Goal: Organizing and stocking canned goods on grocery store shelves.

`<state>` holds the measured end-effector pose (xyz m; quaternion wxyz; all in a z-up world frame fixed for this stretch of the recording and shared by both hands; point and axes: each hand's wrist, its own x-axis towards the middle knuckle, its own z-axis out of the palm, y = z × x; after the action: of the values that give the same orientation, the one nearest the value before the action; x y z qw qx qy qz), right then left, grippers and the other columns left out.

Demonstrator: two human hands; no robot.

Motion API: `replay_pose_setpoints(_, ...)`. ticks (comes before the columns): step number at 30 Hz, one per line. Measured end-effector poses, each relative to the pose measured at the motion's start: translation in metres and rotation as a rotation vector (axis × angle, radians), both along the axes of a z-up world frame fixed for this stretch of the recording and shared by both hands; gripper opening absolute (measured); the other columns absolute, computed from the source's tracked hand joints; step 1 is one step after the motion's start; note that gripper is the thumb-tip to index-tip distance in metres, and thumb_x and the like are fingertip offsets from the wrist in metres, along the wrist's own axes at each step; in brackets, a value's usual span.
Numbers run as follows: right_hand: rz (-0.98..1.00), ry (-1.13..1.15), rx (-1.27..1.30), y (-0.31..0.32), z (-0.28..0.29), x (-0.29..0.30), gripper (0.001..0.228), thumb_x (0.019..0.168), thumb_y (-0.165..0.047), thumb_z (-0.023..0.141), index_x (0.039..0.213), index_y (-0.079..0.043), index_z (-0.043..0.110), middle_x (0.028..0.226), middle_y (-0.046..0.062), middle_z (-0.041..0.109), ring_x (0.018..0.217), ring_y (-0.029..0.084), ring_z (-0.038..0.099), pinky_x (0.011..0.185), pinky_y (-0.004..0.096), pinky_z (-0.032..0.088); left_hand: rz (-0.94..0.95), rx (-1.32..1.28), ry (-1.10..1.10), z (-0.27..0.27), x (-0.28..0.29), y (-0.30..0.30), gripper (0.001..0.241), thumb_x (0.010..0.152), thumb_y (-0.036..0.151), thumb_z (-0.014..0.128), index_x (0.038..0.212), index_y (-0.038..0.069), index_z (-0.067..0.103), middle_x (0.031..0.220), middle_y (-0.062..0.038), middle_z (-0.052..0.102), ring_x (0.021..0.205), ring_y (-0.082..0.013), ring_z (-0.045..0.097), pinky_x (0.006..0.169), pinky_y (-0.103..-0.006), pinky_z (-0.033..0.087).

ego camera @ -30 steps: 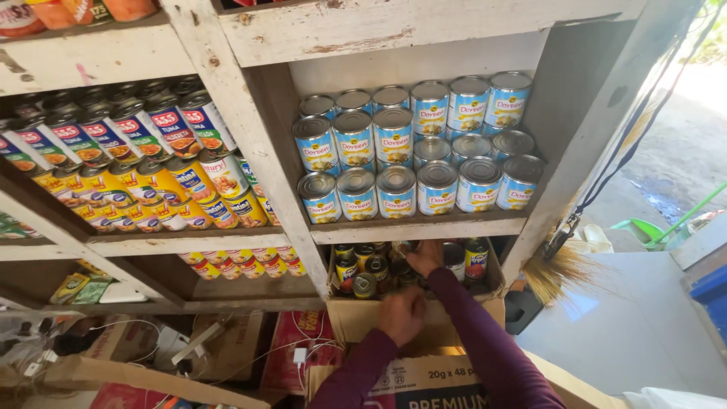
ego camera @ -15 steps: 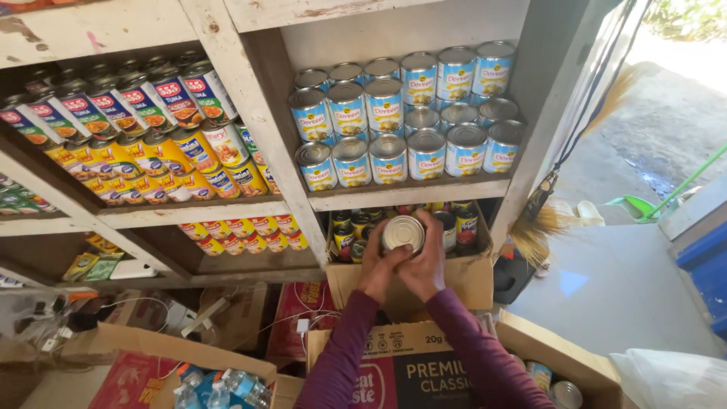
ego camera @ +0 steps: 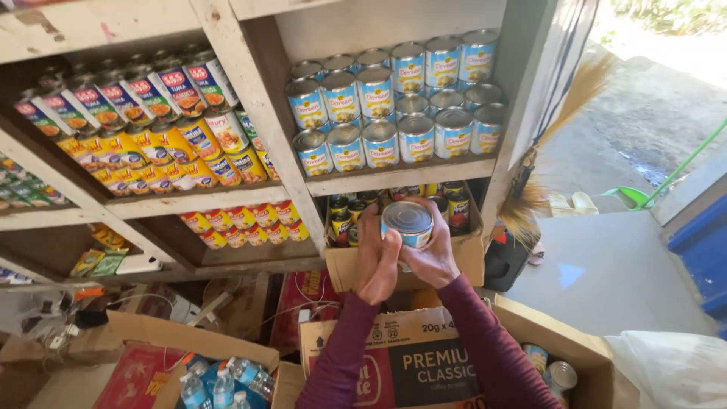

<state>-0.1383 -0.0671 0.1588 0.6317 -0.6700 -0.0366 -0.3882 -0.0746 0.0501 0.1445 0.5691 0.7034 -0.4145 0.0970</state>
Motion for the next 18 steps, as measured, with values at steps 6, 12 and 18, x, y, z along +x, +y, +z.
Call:
replay_pose_setpoints(6, 0.135, 0.007, 0.124, -0.013, -0.018, 0.002, 0.058, 0.099, -0.047, 0.060, 0.134, -0.001, 0.057, 0.120, 0.010, 0.071, 0.107, 0.015, 0.068, 0.093, 0.031, 0.057, -0.101, -0.170, 0.114, 0.012, -0.022, -0.002, 0.084, 0.107, 0.061, 0.032, 0.154, -0.007, 0.033, 0.154, -0.026, 0.040, 0.144, -0.0368, 0.040, 0.120, -0.0449, 0.031)
replay_pose_setpoints(12, 0.596, 0.101, 0.798, -0.017, -0.055, 0.010, 0.080, 0.097, -0.074, 0.038, 0.133, -0.005, 0.059, 0.120, 0.012, 0.071, 0.101, 0.023, 0.072, 0.088, 0.037, 0.058, -0.268, -0.137, 0.459, 0.013, -0.008, 0.001, 0.067, 0.107, 0.053, 0.038, 0.147, -0.001, 0.041, 0.138, -0.023, 0.054, 0.124, -0.0296, 0.053, 0.105, -0.0410, 0.044)
replay_pose_setpoints(18, 0.777, 0.240, 1.076, -0.017, -0.067, 0.015, 0.078, 0.098, -0.074, 0.043, 0.123, -0.004, 0.065, 0.110, 0.012, 0.076, 0.092, 0.024, 0.075, 0.084, 0.038, 0.060, -0.463, -0.336, 0.613, -0.011, 0.013, 0.000, 0.050, 0.113, 0.043, 0.038, 0.113, -0.001, 0.063, 0.125, -0.018, 0.069, 0.109, -0.0204, 0.068, 0.095, -0.0333, 0.056)
